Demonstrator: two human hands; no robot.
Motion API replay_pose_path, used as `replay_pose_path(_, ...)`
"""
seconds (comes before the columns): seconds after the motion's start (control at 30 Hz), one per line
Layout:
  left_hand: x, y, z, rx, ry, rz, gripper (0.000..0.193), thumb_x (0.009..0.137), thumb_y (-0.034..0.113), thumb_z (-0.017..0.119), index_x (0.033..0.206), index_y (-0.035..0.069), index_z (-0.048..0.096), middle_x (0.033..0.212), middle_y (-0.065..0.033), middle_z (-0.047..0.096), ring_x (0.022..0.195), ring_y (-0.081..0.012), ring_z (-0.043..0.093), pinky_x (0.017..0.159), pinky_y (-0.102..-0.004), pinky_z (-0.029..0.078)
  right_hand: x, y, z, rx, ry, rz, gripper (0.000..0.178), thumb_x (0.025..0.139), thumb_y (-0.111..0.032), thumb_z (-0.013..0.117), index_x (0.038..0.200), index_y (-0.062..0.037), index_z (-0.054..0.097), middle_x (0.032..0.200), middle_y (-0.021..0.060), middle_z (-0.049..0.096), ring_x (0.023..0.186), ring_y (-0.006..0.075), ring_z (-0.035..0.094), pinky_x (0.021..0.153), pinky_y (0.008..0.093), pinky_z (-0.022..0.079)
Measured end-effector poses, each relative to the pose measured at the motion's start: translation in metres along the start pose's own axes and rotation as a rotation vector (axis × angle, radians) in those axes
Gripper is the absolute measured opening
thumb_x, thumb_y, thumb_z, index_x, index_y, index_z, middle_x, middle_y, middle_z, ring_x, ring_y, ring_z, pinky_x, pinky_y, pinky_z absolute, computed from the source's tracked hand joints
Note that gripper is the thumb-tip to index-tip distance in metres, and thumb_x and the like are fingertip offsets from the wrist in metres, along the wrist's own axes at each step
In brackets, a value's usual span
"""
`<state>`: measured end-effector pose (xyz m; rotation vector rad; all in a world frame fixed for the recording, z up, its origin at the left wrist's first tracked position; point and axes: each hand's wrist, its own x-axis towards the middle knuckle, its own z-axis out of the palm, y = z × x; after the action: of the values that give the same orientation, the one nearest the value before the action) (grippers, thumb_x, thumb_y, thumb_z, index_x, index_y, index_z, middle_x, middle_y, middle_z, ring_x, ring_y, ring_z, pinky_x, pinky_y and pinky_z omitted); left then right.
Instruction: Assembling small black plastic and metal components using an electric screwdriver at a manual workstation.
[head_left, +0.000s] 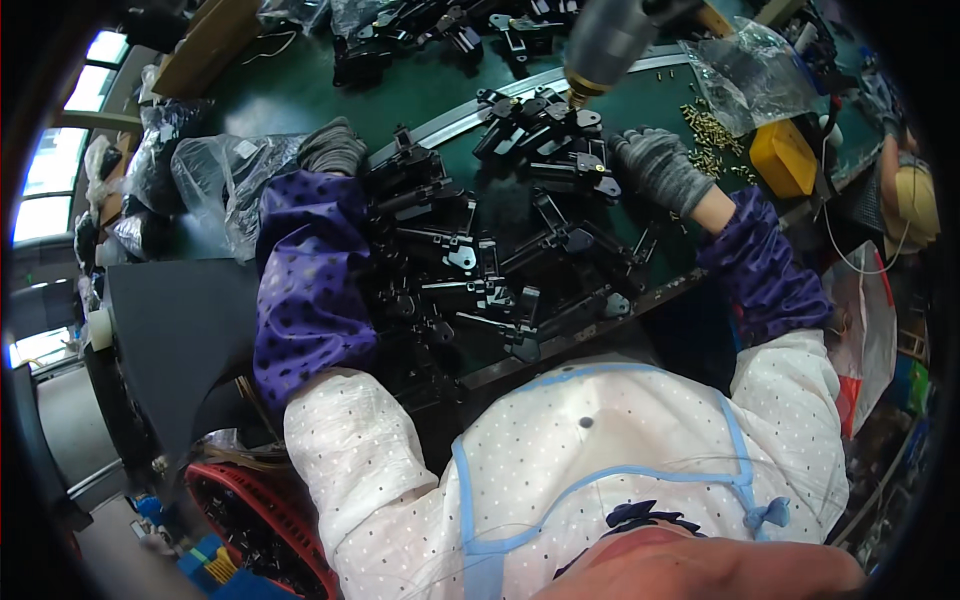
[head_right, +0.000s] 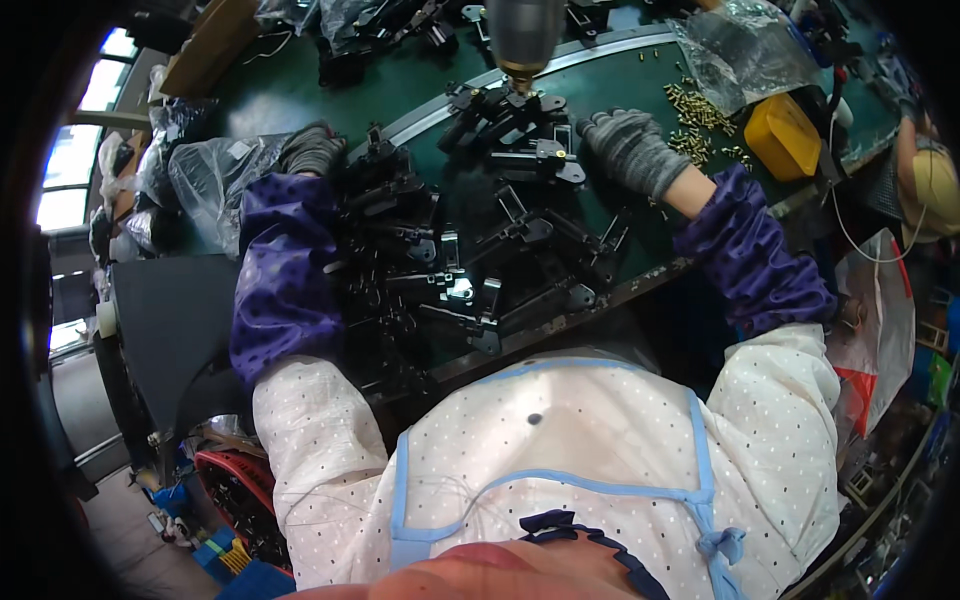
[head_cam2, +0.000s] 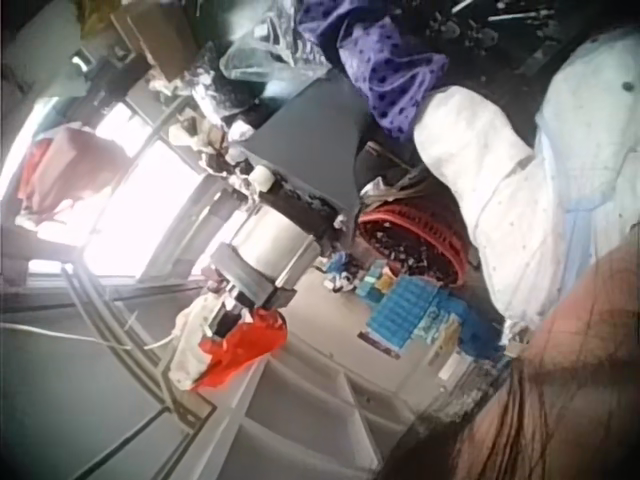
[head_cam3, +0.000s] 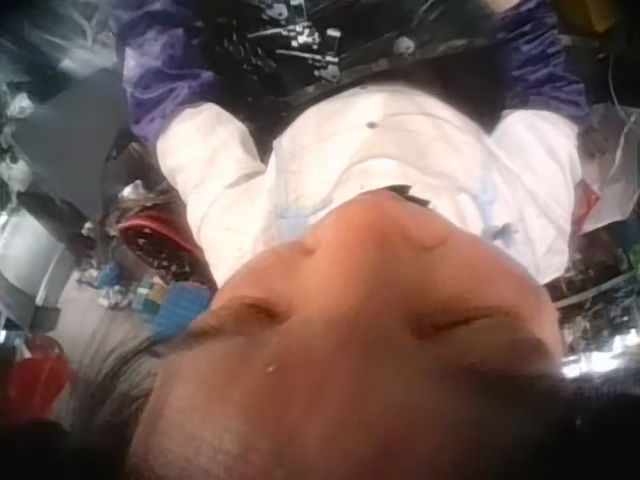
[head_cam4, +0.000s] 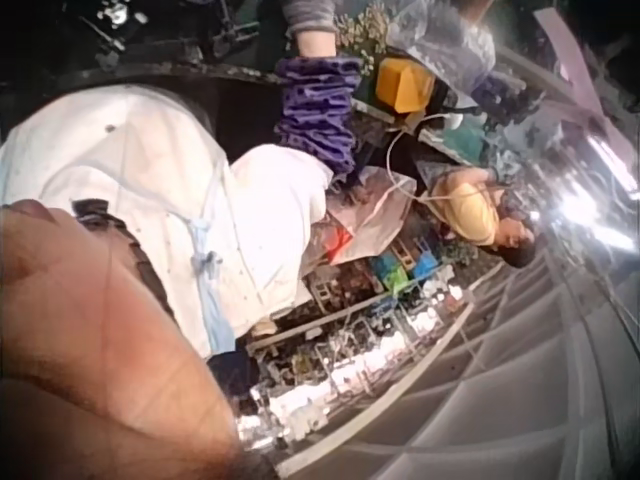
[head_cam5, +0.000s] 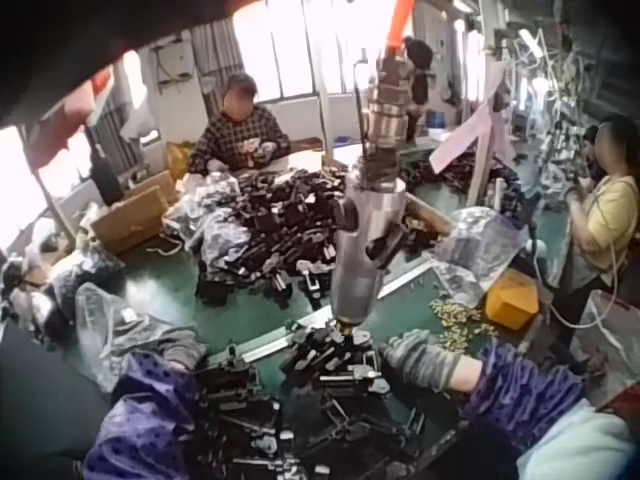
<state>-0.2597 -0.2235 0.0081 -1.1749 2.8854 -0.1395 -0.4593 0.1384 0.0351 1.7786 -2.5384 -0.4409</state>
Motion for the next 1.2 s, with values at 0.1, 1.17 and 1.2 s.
replay_pose_path(0.1, -0.025, 0.015, -0.031, -0.431, 0.106, 0.113, 0.019, 0.076, 0.015, 0.065, 0.092, 0.006, 0.058, 0.08, -0.0107, 0.062, 0.079, -0.0205, 0.061, 0.071, -0.0321, 0.048, -0.003, 0.01, -0.017, 0.096, 0.04, 0.058, 0.019, 0.077, -0.013, 0.053, 0.096, -0.0114, 0.057, 0.09, 0.0104, 0.06, 0.088, 0.0276, 0.059, 0.07, 0.038, 0.049)
replay_pose_path(1.17, -0.209, 0.167, -0.038, -0.885, 0.282, 0.391, 0.021, 0.07, 0.011, 0.069, 0.087, 0.004, 0.058, 0.081, -0.0113, 0.06, 0.071, -0.0266, 0.06, 0.063, -0.0326, 0.048, -0.034, -0.005, -0.097, 0.451, 1.0, -0.126, 0.036, 0.08, -0.027, 0.062, 0.105, -0.0051, 0.05, 0.084, 0.0064, 0.056, 0.075, 0.0154, 0.058, 0.069, 0.03, 0.048)
replay_pose_path(1.2, -0.207, 0.17, -0.037, -0.904, 0.297, 0.386, 0.018, 0.07, 0.011, 0.068, 0.082, 0.004, 0.057, 0.077, -0.0111, 0.058, 0.069, -0.0261, 0.059, 0.061, -0.0335, 0.047, -0.026, 0.009, -0.105, 0.604, 1.094, -0.08, 0.037, 0.08, -0.026, 0.062, 0.107, -0.0051, 0.049, 0.088, 0.0059, 0.056, 0.079, 0.0151, 0.058, 0.071, 0.0299, 0.048)
